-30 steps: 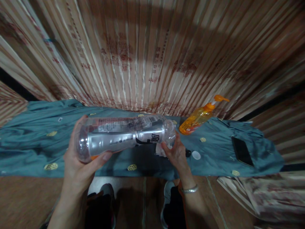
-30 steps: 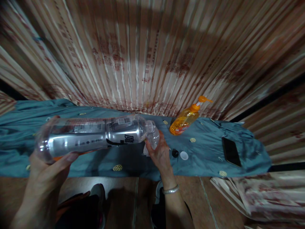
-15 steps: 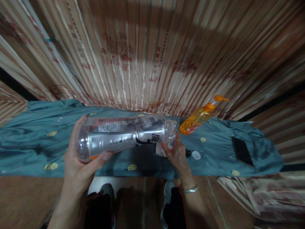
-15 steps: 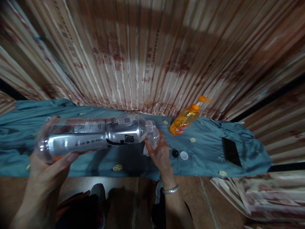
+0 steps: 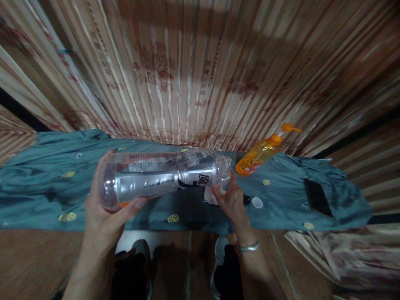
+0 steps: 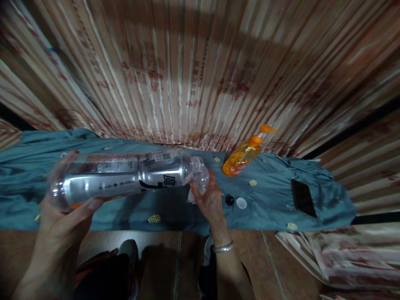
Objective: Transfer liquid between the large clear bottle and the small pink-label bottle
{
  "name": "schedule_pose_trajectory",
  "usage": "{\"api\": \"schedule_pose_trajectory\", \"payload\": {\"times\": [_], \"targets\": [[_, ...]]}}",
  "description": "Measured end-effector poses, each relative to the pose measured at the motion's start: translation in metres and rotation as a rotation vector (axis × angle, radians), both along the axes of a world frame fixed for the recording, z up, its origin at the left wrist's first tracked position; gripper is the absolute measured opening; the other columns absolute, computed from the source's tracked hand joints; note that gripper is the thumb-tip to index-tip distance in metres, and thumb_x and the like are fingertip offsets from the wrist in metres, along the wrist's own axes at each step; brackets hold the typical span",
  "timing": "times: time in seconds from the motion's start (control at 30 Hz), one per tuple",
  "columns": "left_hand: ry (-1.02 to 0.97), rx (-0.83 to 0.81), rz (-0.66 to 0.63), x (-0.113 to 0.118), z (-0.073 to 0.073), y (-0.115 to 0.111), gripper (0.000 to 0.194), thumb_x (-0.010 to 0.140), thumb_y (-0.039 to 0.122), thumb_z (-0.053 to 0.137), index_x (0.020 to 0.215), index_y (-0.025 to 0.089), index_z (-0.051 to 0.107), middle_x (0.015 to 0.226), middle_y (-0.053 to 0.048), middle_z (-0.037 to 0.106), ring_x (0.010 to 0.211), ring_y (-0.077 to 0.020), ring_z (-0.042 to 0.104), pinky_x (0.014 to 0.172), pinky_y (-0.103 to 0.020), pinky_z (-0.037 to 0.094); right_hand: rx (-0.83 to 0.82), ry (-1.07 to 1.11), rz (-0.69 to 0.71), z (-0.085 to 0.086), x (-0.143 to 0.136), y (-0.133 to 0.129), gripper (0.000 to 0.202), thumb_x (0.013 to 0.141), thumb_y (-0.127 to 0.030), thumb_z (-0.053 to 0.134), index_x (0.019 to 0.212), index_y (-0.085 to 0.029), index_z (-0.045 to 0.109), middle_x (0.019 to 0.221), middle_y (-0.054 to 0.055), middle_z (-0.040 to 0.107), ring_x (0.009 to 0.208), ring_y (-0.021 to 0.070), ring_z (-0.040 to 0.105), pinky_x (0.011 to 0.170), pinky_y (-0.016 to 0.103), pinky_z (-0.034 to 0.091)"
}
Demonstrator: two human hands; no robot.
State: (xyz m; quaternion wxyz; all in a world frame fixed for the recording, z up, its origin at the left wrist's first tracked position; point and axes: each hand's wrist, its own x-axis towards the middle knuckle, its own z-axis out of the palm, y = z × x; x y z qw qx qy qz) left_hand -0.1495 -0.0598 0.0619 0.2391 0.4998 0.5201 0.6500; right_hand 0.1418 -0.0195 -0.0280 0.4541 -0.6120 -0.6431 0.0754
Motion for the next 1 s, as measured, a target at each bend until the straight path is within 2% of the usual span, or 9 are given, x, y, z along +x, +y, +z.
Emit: {"api": "schedule_pose_trajectory", "payload": {"times": [0.13, 0.3, 0.53, 0.77, 0.87, 1.0], "targets": [[-0.009, 0.001, 0.003, 0.0004, 0.0004, 0.0006, 0.110, 0.049, 0.051, 0.097, 0.149, 0.035, 0.056, 0.140, -0.009, 0.067, 0.138, -0.0436, 0.058, 0.122, -0.067, 0.036, 0.012, 0.003, -0.011, -0.0018, 0.0000, 0.0010, 0.060, 0.095, -0.052, 0.062, 0.143, -0.020, 0.049, 0.118, 0.021, 0.077, 0.100, 0.0355, 0.076, 0.087, 0.063, 0.063], [-0.028, 0.026, -0.018, 0.0007, 0.0009, 0.0018, 0.107, 0.051, 0.048, 0.098, 0.149, 0.037, 0.057, 0.140, -0.008, 0.066, 0.138, -0.0414, 0.058, 0.124, -0.063, 0.038, 0.016, 0.010, 0.001, -0.0030, 0.0014, 0.0020, 0.063, 0.093, -0.050, 0.063, 0.147, -0.022, 0.047, 0.124, 0.021, 0.075, 0.105, 0.0359, 0.075, 0.089, 0.065, 0.062], [0.012, 0.056, -0.016, -0.0037, -0.0035, 0.0030, 0.102, 0.055, 0.053, 0.096, 0.148, 0.035, 0.058, 0.146, -0.008, 0.064, 0.142, -0.0429, 0.055, 0.126, -0.066, 0.031, 0.019, -0.022, 0.008, -0.0001, 0.0017, 0.0021, 0.058, 0.096, -0.053, 0.061, 0.142, -0.019, 0.049, 0.124, 0.023, 0.075, 0.105, 0.0352, 0.075, 0.091, 0.062, 0.063], [0.016, 0.063, -0.003, -0.0033, -0.0066, 0.0063, 0.106, 0.053, 0.056, 0.095, 0.149, 0.032, 0.056, 0.147, -0.009, 0.064, 0.141, -0.0421, 0.057, 0.124, -0.062, 0.037, 0.014, -0.015, 0.012, 0.0000, 0.0020, 0.0035, 0.058, 0.096, -0.052, 0.062, 0.143, -0.020, 0.050, 0.119, 0.021, 0.076, 0.102, 0.0351, 0.076, 0.089, 0.061, 0.063], [0.015, 0.068, -0.011, -0.0018, -0.0057, 0.0070, 0.107, 0.053, 0.059, 0.095, 0.149, 0.032, 0.056, 0.145, -0.010, 0.065, 0.139, -0.0422, 0.058, 0.124, -0.063, 0.037, 0.011, -0.017, 0.004, -0.0003, 0.0018, 0.0039, 0.056, 0.096, -0.052, 0.061, 0.142, -0.023, 0.050, 0.121, 0.020, 0.076, 0.102, 0.0350, 0.076, 0.089, 0.062, 0.063], [-0.002, 0.066, -0.016, -0.0003, -0.0036, 0.0088, 0.109, 0.052, 0.060, 0.095, 0.150, 0.030, 0.055, 0.147, -0.011, 0.063, 0.140, -0.0420, 0.057, 0.125, -0.064, 0.035, 0.022, -0.025, 0.003, 0.0001, 0.0015, 0.0045, 0.057, 0.096, -0.053, 0.061, 0.142, -0.020, 0.050, 0.123, 0.021, 0.076, 0.105, 0.0362, 0.076, 0.089, 0.061, 0.063]]}}
